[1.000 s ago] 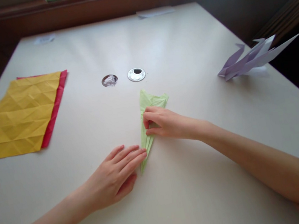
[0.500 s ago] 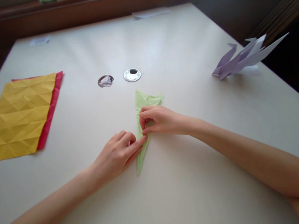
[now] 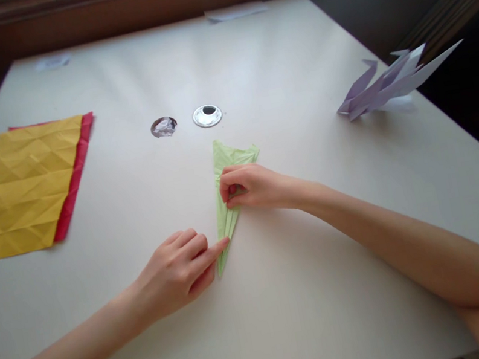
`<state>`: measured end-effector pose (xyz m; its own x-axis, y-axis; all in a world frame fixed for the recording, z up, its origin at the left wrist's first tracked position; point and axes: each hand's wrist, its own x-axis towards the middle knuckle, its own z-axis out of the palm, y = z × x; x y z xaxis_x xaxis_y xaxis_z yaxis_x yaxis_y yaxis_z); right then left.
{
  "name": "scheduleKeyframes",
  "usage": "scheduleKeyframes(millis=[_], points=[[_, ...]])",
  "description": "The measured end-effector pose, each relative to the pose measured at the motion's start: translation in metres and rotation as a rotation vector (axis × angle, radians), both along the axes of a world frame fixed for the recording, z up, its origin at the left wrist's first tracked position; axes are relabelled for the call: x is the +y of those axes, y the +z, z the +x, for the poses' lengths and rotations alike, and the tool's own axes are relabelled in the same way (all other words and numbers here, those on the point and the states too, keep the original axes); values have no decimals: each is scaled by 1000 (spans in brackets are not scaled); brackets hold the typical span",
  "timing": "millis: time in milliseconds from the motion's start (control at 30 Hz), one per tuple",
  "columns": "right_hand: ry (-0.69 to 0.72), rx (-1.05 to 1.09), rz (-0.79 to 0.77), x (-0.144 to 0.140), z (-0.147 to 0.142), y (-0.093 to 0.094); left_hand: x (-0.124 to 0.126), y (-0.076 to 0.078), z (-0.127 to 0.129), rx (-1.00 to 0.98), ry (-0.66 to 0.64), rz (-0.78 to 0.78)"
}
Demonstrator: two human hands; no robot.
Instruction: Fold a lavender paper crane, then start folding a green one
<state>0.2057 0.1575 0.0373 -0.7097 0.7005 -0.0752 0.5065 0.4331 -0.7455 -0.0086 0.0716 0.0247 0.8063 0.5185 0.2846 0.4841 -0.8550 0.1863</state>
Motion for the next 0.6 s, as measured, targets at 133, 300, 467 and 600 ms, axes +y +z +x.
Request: scheduleKeyframes(millis=[133, 300, 467, 600], points=[[3, -4, 2, 1, 0, 0, -6, 3, 0, 26, -27, 68], [8, 11, 4, 1, 0, 1, -15, 5, -1, 38, -40, 95], [0, -2, -18, 0, -1, 1, -23, 5, -4, 29, -53, 90], [4, 0, -16, 0, -1, 1, -25, 4, -5, 35, -44, 89]])
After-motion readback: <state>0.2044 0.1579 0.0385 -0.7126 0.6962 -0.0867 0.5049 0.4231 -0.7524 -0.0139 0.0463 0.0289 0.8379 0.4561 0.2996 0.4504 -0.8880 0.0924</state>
